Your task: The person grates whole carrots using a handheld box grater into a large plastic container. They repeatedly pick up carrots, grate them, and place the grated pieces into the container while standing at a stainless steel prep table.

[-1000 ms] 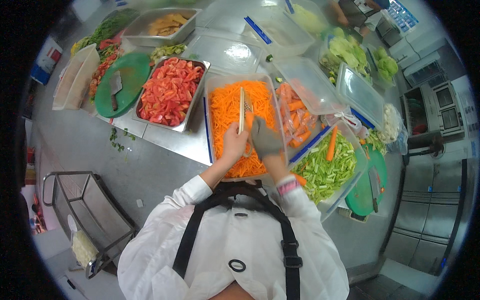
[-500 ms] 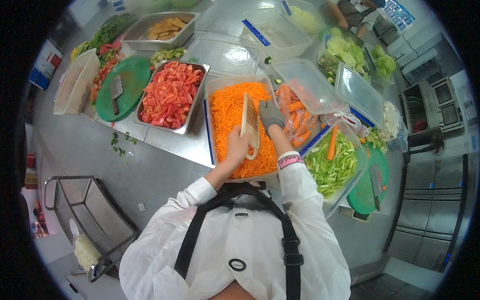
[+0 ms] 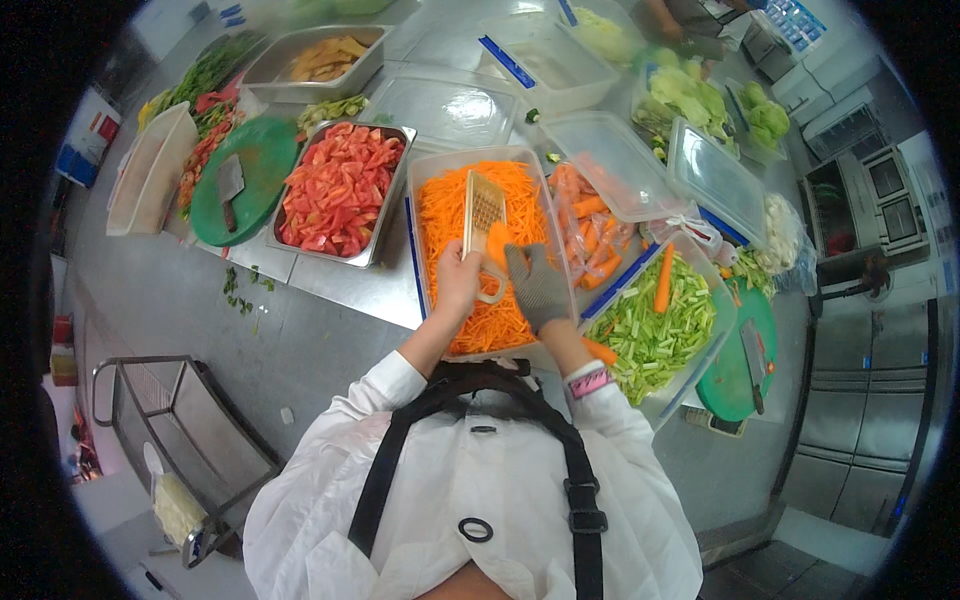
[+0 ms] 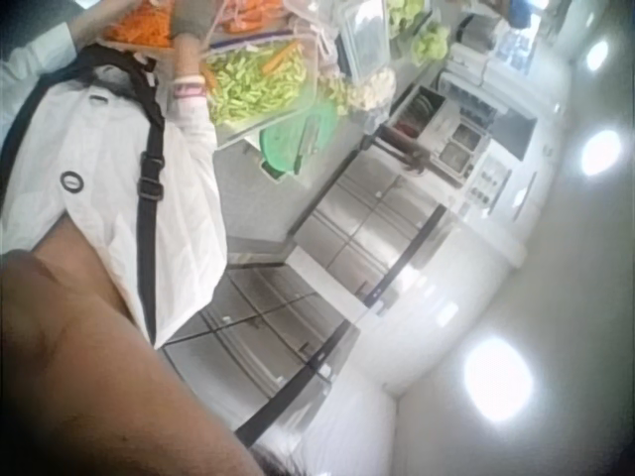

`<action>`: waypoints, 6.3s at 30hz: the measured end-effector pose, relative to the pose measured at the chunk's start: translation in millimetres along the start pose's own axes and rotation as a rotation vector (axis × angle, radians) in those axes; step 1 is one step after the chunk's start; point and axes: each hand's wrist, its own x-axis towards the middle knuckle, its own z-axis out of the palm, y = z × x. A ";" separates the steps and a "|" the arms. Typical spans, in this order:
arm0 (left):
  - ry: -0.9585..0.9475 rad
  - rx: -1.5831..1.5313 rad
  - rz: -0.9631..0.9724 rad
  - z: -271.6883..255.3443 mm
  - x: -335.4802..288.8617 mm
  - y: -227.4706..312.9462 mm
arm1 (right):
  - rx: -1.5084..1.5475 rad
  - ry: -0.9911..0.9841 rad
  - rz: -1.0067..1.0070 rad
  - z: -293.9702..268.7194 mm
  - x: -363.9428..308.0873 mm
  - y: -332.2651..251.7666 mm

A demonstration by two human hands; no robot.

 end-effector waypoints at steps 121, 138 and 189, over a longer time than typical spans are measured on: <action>-0.125 -0.074 -0.029 -25.3 -26.6 -0.4 | -0.174 -0.249 -0.027 44.3 162.9 43.1; -0.057 -0.312 -0.254 -35.4 -7.6 20.0 | 0.639 -0.357 0.200 -11.1 79.4 -3.3; -0.131 0.323 0.199 11.9 -36.7 12.6 | -0.595 0.010 -0.234 19.8 30.5 31.4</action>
